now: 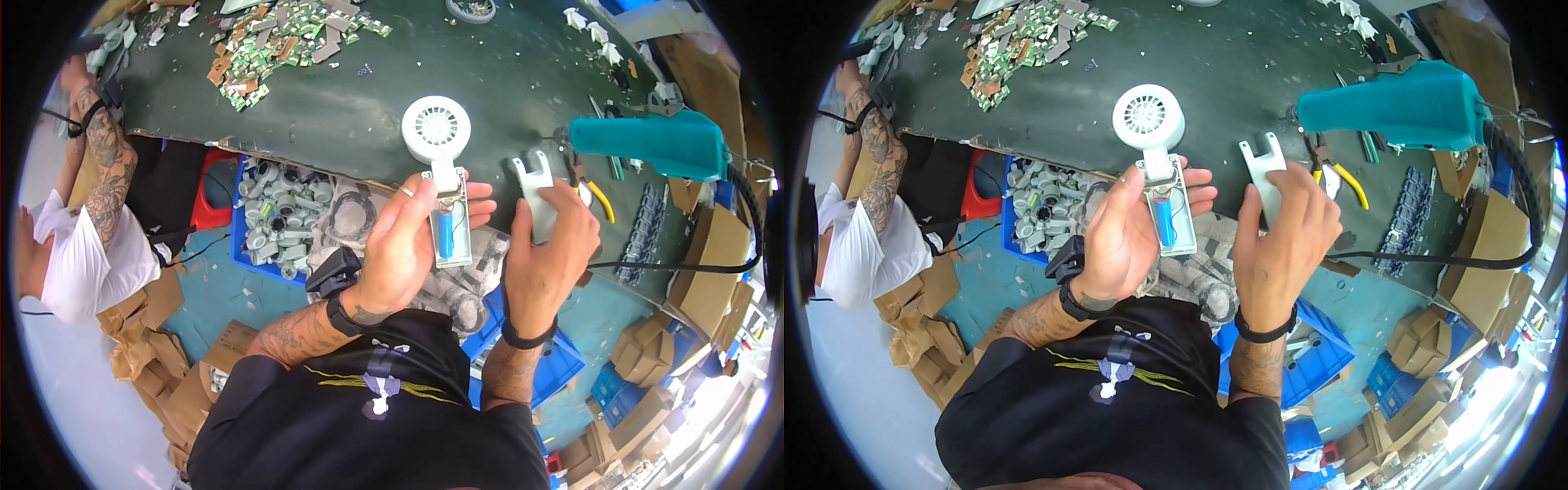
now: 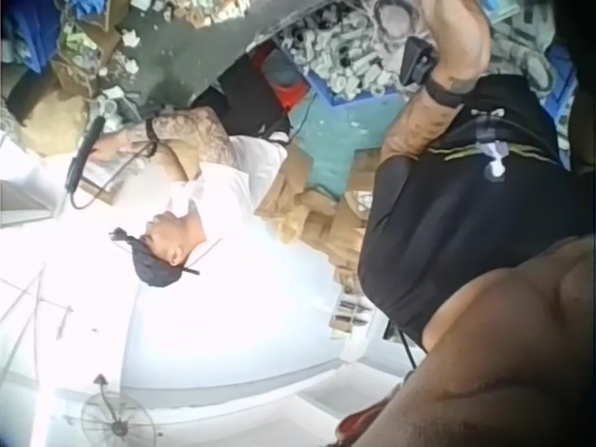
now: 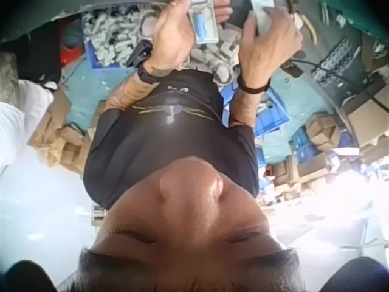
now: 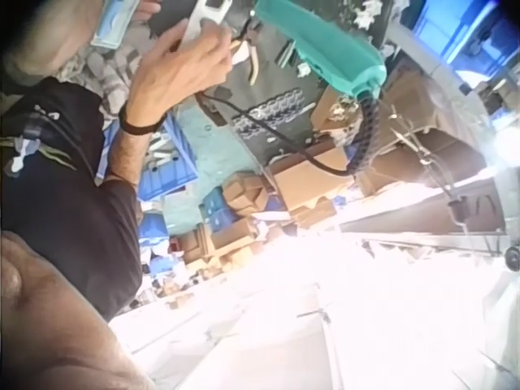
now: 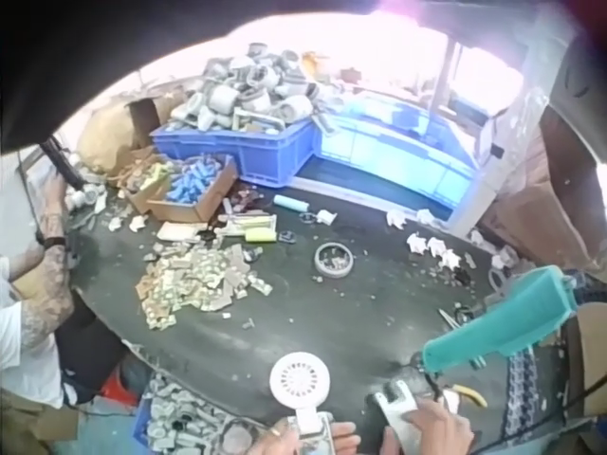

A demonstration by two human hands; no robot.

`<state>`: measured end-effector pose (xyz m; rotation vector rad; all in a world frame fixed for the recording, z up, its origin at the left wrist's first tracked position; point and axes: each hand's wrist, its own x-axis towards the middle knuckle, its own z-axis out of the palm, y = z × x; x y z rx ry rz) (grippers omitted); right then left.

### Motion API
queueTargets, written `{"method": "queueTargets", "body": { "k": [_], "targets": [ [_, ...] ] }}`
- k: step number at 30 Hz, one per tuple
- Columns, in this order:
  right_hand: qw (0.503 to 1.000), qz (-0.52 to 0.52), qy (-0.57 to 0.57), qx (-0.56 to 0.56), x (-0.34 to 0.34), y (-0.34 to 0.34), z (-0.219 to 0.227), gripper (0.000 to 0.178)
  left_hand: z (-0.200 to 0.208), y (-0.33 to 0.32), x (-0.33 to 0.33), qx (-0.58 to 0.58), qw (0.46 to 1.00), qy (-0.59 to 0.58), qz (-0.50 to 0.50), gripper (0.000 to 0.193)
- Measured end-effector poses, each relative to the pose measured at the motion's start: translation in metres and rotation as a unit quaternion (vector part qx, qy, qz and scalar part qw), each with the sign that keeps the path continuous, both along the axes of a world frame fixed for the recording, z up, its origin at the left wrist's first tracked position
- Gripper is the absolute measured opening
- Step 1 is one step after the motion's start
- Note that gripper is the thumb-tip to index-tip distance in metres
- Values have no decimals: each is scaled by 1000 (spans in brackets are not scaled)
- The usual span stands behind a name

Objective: Assemble a small handheld electronic fan by connecting the internal PCB, wiring, and securing the housing with an electric screwdriver.

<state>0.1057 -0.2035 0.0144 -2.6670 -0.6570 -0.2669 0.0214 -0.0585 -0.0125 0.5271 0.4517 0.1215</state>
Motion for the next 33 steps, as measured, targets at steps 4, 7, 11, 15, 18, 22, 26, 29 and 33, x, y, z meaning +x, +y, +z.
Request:
{"method": "queueTargets", "body": {
  "k": [4,7,11,15,18,22,26,29,33],
  "targets": [
    [990,2,50,132,-24,8,26,47,4,-3,2,-30,1000,-1,5,64],
    [981,85,86,154,-39,20,31,57,2,-4,4,-47,999,-3,3,65],
    [979,89,96,158,-43,29,13,59,7,-2,5,-74,997,-24,-14,62],
    [981,96,76,152,-39,34,8,57,4,-2,3,-67,997,-18,-13,58],
    [981,110,74,140,-38,36,6,55,4,-4,4,-33,999,3,-25,67],
    [982,110,79,132,-40,36,6,52,1,-4,2,-24,999,-10,-28,67],
    [984,117,67,117,-42,34,3,54,-1,-2,2,-51,998,-4,-26,63],
    [984,123,69,113,-46,30,2,57,4,3,3,-31,999,15,-40,54],
    [983,167,1,75,-45,28,5,55,3,12,4,-36,998,30,-48,43]
  ]
}}
